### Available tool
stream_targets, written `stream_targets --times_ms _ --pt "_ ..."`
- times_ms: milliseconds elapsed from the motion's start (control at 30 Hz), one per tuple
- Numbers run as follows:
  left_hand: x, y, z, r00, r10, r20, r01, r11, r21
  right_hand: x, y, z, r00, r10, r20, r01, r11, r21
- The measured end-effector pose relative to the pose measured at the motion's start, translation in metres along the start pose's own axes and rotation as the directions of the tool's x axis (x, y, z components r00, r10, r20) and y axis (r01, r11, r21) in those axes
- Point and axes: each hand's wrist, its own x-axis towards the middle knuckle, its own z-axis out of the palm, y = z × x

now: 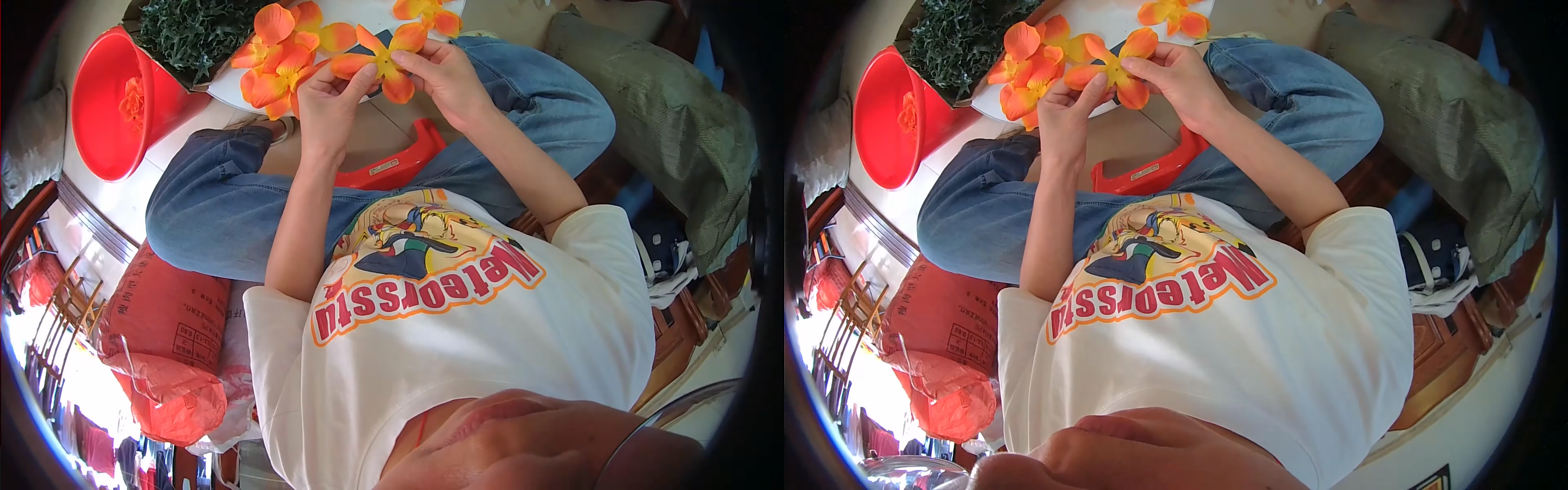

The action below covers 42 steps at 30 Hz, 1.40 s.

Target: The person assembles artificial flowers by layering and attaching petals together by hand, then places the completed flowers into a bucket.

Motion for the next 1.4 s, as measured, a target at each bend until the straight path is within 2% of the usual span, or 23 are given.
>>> stream_targets --times_ms 200,300,400,433,500,533,600,667,733,800,833,933,1033,1133,1233,1333,1400 --pt "0.008 -0.015 -0.004 0.995 -0.097 -0.022 0.096 0.993 -0.064 0.007 0.012 -0.005 0.998 0.069 -0.007 -0.069 0.997 0.041" --pt "0.013 -0.029 -0.007 0.983 -0.177 0.045 0.182 0.971 -0.153 0.010 0.014 -0.006 0.992 0.117 0.055 -0.124 0.980 0.157" --pt "0.011 -0.028 0.000 0.983 -0.184 0.002 0.181 0.967 -0.178 0.012 0.015 -0.006 0.996 0.092 0.004 -0.092 0.992 0.088" --pt "0.010 -0.029 0.002 0.990 -0.130 -0.060 0.121 0.983 -0.139 0.011 0.015 -0.006 0.995 -0.050 -0.085 0.043 0.996 -0.077" --pt "0.005 -0.030 0.003 0.983 -0.013 -0.184 0.004 0.999 -0.049 0.007 0.013 -0.004 0.919 -0.354 -0.177 0.255 0.872 -0.418" --pt "0.000 -0.028 0.001 0.973 0.056 -0.223 -0.054 0.998 0.014 0.004 0.010 -0.004 0.844 -0.515 -0.148 0.369 0.759 -0.536" --pt "-0.007 -0.020 -0.005 0.936 0.204 -0.288 -0.166 0.974 0.152 -0.002 -0.003 -0.005 0.627 -0.778 -0.024 0.529 0.448 -0.720" --pt "-0.005 -0.018 -0.024 0.905 0.321 -0.279 -0.182 0.885 0.429 -0.007 -0.014 -0.003 0.594 -0.797 0.107 0.566 0.320 -0.760" --pt "-0.002 -0.010 -0.039 0.863 0.445 -0.241 -0.202 0.739 0.642 -0.009 -0.017 0.000 0.560 -0.789 0.253 0.584 0.160 -0.796" --pt "0.006 0.009 -0.044 0.801 0.573 -0.176 -0.231 0.566 0.791 -0.008 -0.016 0.006 0.564 -0.770 0.298 0.616 0.152 -0.773" --pt "0.011 0.011 -0.047 0.800 0.566 -0.197 -0.208 0.570 0.795 -0.007 -0.015 0.008 0.565 -0.761 0.320 0.630 0.147 -0.763" --pt "0.025 0.011 -0.047 0.731 0.681 0.054 -0.260 0.204 0.944 -0.004 -0.012 0.008 0.589 -0.736 0.334 0.635 0.165 -0.755" --pt "0.032 0.009 -0.040 0.781 0.614 0.111 -0.200 0.078 0.977 -0.004 -0.014 0.007 0.587 -0.735 0.340 0.623 0.141 -0.770" --pt "0.037 0.006 -0.048 0.803 0.588 0.094 -0.186 0.099 0.978 -0.001 -0.013 0.002 0.637 -0.716 0.284 0.608 0.242 -0.756" --pt "0.036 0.008 -0.056 0.812 0.583 0.035 -0.148 0.147 0.978 0.026 -0.024 -0.006 0.749 -0.602 0.277 0.610 0.462 -0.644" --pt "0.036 0.009 -0.067 0.784 0.620 0.030 -0.181 0.182 0.967 0.075 -0.029 -0.004 0.915 -0.324 0.242 0.404 0.697 -0.593" --pt "0.036 0.007 -0.070 0.776 0.630 0.030 -0.177 0.173 0.969 0.103 -0.029 0.006 0.913 -0.161 0.375 0.372 0.704 -0.605"
